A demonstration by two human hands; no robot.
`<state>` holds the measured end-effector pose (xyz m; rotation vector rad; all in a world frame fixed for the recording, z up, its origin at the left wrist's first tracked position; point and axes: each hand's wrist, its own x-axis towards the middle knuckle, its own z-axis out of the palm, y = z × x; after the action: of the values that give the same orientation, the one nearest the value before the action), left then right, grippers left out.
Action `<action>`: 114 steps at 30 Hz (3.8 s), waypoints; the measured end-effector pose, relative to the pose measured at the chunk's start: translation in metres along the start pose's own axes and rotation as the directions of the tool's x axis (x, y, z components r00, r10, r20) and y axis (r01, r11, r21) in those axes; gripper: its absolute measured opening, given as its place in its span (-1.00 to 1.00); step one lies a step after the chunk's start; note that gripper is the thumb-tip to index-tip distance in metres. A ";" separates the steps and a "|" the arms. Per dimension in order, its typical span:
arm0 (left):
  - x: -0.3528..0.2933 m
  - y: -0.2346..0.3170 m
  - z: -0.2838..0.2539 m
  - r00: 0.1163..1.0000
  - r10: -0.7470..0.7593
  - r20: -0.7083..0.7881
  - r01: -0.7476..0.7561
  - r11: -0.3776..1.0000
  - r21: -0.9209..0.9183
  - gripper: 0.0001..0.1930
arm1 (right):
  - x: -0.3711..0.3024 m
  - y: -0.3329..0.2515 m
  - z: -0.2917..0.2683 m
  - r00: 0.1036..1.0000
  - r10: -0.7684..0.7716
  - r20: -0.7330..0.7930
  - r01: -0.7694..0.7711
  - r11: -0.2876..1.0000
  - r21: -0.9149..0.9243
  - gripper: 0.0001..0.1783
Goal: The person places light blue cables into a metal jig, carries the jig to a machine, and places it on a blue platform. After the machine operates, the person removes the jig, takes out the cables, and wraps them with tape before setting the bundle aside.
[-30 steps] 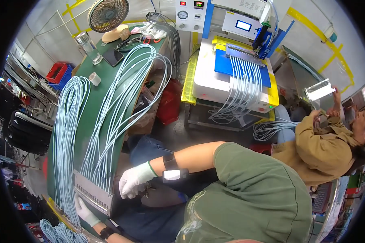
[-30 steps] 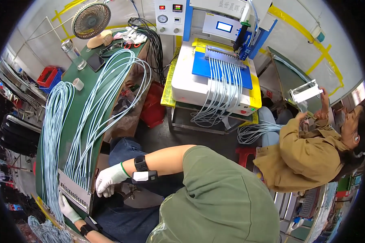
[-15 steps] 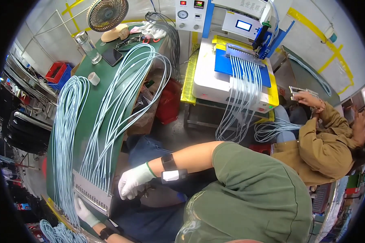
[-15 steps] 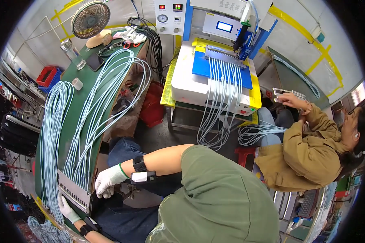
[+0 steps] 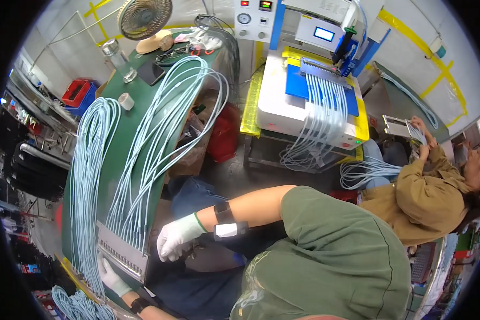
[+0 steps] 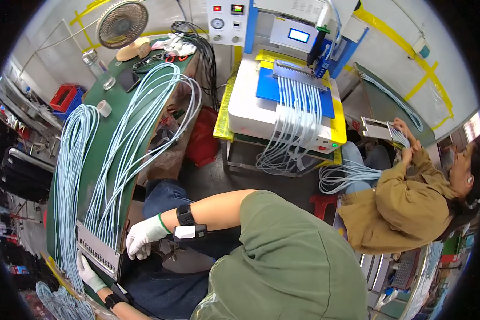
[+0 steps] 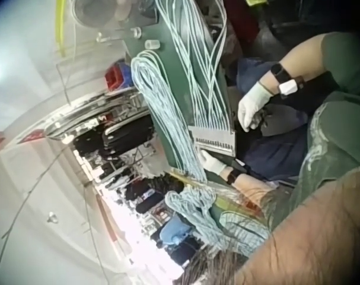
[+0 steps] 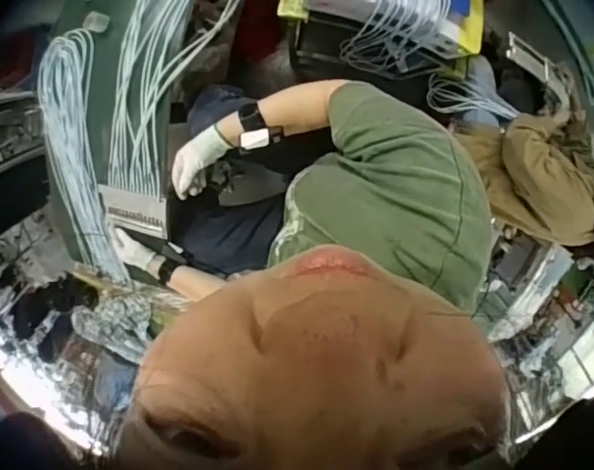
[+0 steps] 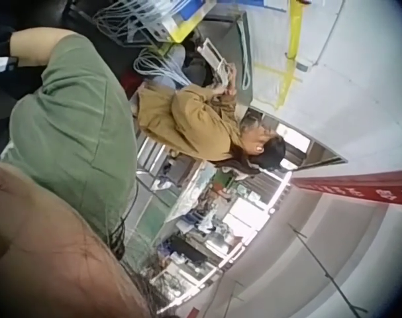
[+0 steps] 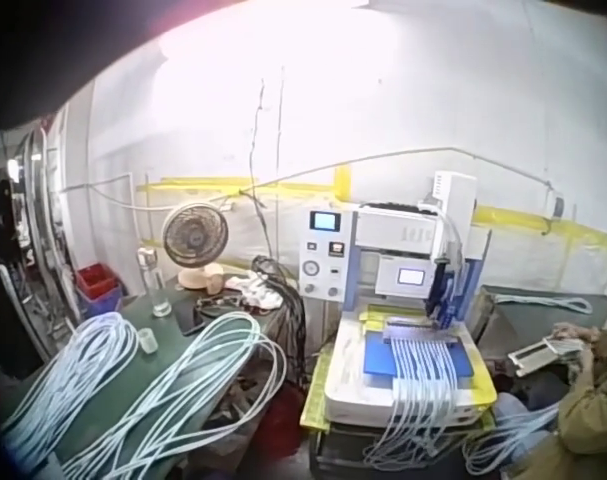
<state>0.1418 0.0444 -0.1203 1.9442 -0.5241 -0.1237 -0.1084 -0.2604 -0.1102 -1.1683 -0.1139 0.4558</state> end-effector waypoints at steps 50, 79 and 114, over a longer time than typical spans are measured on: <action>-0.020 0.004 0.026 0.884 0.350 -0.310 -0.177 0.864 0.471 -0.79 | 0.027 0.019 0.013 0.994 0.103 0.045 -0.106 0.992 0.067 -0.44; -0.032 0.017 0.021 0.864 -0.198 -0.464 0.019 0.932 -0.363 -0.31 | 0.029 0.023 0.008 0.993 0.113 0.030 -0.115 0.992 0.048 -0.47; -0.029 0.021 0.025 0.922 -0.155 -0.355 0.033 0.944 -0.328 -0.48 | 0.023 0.019 0.006 0.995 0.092 0.024 -0.093 0.993 0.073 -0.49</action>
<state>0.1014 0.0280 -0.1170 1.6221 -0.1399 0.1007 -0.0945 -0.2399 -0.1280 -1.0992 -0.0599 0.5495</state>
